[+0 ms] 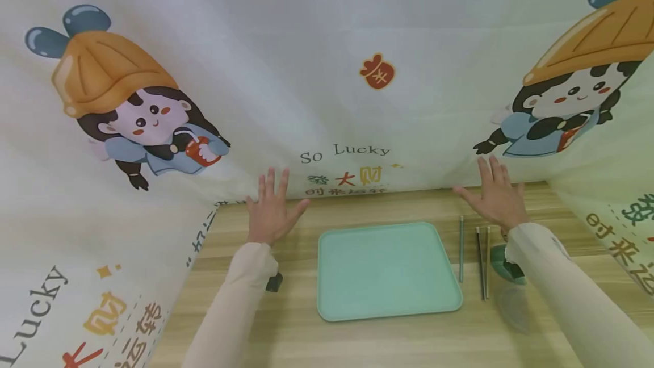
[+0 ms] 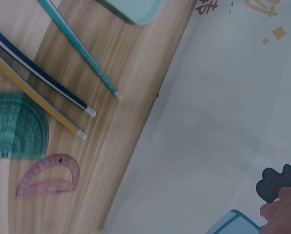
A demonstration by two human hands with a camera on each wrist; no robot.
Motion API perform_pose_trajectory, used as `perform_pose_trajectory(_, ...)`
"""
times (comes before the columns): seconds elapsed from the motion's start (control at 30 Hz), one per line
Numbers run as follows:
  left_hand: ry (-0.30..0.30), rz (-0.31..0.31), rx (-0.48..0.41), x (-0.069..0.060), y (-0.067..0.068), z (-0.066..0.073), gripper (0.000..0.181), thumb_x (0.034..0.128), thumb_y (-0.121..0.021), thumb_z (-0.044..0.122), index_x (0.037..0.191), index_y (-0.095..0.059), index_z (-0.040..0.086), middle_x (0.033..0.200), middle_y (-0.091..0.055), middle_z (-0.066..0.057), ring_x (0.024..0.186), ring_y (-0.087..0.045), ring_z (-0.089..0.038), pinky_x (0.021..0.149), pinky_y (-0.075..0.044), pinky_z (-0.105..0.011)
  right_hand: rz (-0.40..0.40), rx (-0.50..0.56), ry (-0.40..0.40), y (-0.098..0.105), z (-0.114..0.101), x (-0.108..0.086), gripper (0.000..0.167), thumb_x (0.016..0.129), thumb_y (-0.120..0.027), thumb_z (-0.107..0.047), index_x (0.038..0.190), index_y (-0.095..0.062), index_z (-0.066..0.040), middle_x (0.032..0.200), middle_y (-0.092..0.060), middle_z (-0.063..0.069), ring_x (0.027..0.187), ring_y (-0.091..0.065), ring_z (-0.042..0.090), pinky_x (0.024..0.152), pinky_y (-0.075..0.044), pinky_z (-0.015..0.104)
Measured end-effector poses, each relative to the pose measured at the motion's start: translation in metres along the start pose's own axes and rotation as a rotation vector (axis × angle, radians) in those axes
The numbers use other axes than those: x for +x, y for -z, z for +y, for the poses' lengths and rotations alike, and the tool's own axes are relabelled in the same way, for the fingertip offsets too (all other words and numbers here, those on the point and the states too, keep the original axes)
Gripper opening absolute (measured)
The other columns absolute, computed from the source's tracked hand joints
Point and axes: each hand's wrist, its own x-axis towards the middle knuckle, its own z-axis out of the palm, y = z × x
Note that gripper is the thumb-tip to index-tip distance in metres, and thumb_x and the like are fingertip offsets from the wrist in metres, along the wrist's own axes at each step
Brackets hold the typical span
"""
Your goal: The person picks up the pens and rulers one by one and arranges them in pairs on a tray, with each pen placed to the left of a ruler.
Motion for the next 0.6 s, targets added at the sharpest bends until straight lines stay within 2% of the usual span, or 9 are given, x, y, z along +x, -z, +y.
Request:
perform_pose_trajectory(0.17, 0.0, 0.003, -0.036, -0.007, -0.004, 0.003, 0.083, 0.0917, -0.045, 0.061, 0.154, -0.008, 0.021, 0.16, -0.003, -0.017, 0.146, -0.008, -0.041, 0.109, -0.025, -0.076, 0.021, 0.058, 0.004, -0.007, 0.002, -0.008, 0.092, 0.093, -0.043, -0.059, 0.152, -0.002, -0.001, 0.155, -0.003, 0.031, 0.139, -0.01, 0.055, 0.098, -0.013, 0.087)
perform_pose_trajectory(0.37, 0.001, -0.002, -0.069, -0.016, -0.011, 0.005, 0.081, 0.0931, -0.045, 0.057, 0.154, -0.009, 0.018, 0.159, -0.007, -0.019, 0.145, -0.015, -0.041, 0.112, -0.027, -0.071, 0.011, 0.137, -0.004, -0.012, 0.003, -0.015, 0.088, 0.096, -0.043, -0.052, 0.15, -0.001, 0.004, 0.153, -0.002, 0.034, 0.137, -0.012, 0.056, 0.098, -0.016, 0.086)
perform_pose_trajectory(0.5, -0.011, 0.063, -0.09, -0.022, -0.014, 0.005, 0.075, 0.0949, -0.05, 0.047, 0.151, -0.018, 0.009, 0.154, -0.021, -0.026, 0.137, -0.03, -0.044, 0.108, -0.037, -0.067, 0.016, 0.181, 0.007, -0.017, 0.005, -0.019, 0.084, 0.099, -0.04, -0.048, 0.148, -0.002, 0.008, 0.151, -0.003, 0.037, 0.13, -0.02, 0.061, 0.098, -0.024, 0.082)
perform_pose_trajectory(0.6, 0.021, 0.096, -0.155, -0.027, -0.016, 0.005, 0.07, 0.0961, -0.051, 0.039, 0.149, -0.022, 0.005, 0.148, -0.028, -0.029, 0.133, -0.036, -0.045, 0.104, -0.042, -0.067, 0.007, 0.207, 0.011, -0.021, 0.006, -0.023, 0.08, 0.1, -0.04, -0.043, 0.146, -0.003, 0.011, 0.15, -0.004, 0.039, 0.128, -0.022, 0.061, 0.098, -0.029, 0.079)
